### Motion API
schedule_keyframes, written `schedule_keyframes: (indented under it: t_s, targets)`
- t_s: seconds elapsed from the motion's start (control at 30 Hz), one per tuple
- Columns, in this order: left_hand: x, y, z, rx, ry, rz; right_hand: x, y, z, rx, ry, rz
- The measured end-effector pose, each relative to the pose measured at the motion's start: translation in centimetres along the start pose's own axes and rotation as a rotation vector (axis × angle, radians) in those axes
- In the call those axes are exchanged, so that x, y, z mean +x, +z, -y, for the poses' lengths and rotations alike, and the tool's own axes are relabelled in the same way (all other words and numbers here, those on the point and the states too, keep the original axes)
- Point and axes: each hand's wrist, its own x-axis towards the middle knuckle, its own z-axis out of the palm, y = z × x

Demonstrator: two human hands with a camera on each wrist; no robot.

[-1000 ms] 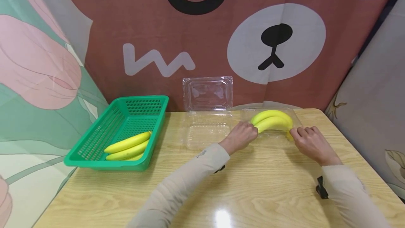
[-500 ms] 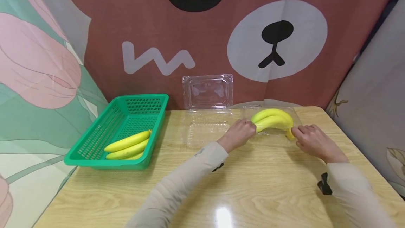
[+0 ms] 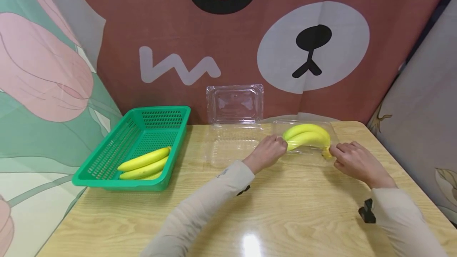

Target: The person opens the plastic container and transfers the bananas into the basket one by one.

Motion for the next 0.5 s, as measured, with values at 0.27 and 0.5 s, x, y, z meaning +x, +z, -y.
schedule_keyframes:
  t_s: [0.27,0.5]
  targets:
    - [-0.6,-0.4,-0.1,0.002,-0.001,-0.047,0.1,-0.8,0.5,-0.035,0.020,-0.035]
    - [-1.3,-1.0,-0.1,-0.069,0.009,-0.033,0.0,-1.1,0.8,-0.039,0.042,-0.078]
